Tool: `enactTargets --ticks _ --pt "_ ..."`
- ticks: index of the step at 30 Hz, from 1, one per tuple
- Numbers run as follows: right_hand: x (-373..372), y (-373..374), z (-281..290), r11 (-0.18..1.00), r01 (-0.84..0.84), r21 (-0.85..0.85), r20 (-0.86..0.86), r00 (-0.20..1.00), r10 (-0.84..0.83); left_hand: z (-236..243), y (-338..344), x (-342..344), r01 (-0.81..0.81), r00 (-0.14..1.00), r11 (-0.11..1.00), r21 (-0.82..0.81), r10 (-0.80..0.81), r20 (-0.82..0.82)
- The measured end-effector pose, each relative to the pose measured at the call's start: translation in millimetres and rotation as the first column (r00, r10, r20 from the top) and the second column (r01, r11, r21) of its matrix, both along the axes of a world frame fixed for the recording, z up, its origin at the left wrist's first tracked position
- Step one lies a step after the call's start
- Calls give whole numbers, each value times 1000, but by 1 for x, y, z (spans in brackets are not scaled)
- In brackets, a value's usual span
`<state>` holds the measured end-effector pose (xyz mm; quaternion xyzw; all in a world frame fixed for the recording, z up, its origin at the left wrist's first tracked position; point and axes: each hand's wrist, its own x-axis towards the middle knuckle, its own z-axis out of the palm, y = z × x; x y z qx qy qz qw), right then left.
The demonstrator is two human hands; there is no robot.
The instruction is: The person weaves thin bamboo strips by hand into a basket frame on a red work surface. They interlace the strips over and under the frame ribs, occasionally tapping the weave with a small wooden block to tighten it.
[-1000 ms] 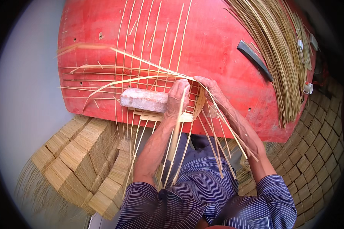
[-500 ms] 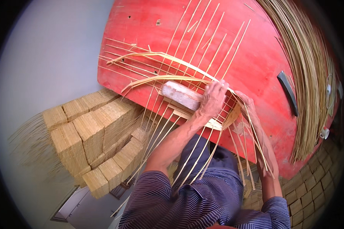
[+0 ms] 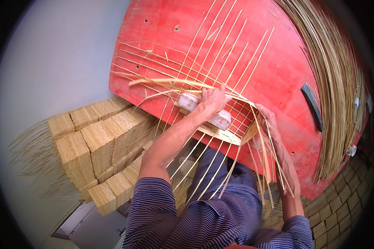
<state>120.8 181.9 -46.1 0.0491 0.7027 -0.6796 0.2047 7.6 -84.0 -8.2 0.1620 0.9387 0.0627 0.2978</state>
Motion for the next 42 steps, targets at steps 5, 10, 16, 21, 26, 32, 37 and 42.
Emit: enactTargets --ticks 5,10,16,21,26,32,37,42 --pt "-3 19 -3 991 -66 115 -24 997 69 -20 1 -18 -279 959 951 134 269 86" --pt "0 19 -16 970 -104 218 -201 968 149 -22 -3 -6 -344 917 871 351 392 -74" --pt "0 21 -18 920 -139 367 -264 933 246 -27 9 -3 -464 825 595 657 560 76" --pt "-1 15 -16 983 -107 151 -174 976 133 -54 -6 -18 -892 336 -75 446 551 764" --pt "-2 15 -18 973 -110 204 -200 968 152 -65 -25 -19 -309 927 826 472 371 -44" --pt "0 17 -23 964 -106 243 -186 970 154 -28 -5 -38 242 946 963 -116 -261 -191" --pt "-8 15 4 974 -95 205 -185 974 134 -20 2 -41 367 917 918 -150 -385 -108" --pt "-6 0 -6 973 -74 218 -83 992 94 -40 -15 -43 57 970 998 22 -60 236"
